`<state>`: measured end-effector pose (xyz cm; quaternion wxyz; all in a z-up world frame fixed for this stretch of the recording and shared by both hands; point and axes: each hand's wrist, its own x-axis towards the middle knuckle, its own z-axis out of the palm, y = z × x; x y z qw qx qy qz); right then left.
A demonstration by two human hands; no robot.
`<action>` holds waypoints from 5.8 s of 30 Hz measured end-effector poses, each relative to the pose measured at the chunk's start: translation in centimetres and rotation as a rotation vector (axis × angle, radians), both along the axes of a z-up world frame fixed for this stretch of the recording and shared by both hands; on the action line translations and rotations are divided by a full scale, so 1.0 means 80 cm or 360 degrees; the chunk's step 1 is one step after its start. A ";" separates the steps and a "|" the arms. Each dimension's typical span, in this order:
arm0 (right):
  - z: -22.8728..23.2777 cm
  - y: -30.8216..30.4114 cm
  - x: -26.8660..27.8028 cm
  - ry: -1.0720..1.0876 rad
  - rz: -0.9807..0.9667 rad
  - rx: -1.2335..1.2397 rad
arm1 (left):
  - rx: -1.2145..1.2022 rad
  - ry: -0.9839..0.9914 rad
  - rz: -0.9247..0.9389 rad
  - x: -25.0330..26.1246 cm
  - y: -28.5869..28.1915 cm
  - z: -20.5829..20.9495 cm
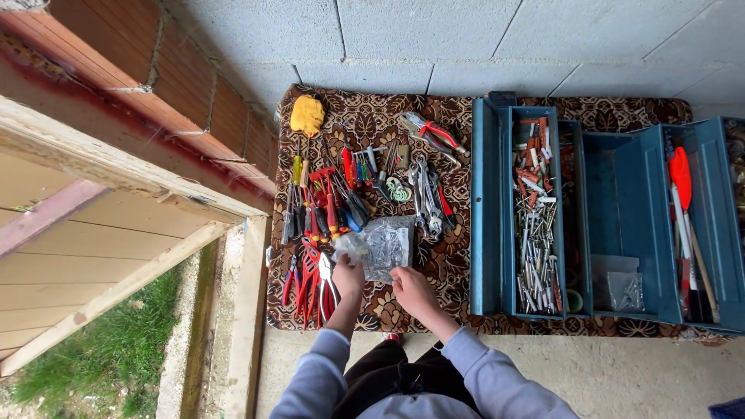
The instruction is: The person wipes the inside of a blue toolbox drawer with a yellow cloth, then places a small tin and several plastic bags of hardware into the drawer. The person repeatedly picks up and sets down the cloth and bags while arranging items inside the drawer.
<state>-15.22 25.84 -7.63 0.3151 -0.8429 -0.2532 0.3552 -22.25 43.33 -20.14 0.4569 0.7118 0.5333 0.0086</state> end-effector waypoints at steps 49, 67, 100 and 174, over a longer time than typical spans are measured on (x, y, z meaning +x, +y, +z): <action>0.279 -0.144 0.098 0.0515 -0.0935 0.1144 | -0.1554 -0.1418 0.0081 0.070 -0.154 0.373; 0.349 -0.217 0.080 -0.0028 -0.0681 0.1429 | -0.1625 -0.1599 -0.0217 0.085 -0.234 0.454; 0.442 -0.277 0.125 -0.0699 0.0164 0.0720 | -0.1778 -0.1615 -0.0438 0.107 -0.266 0.464; 0.040 -0.539 0.253 -0.0286 -0.0381 -0.0052 | -0.1153 -0.0759 -0.1209 0.175 -0.414 0.386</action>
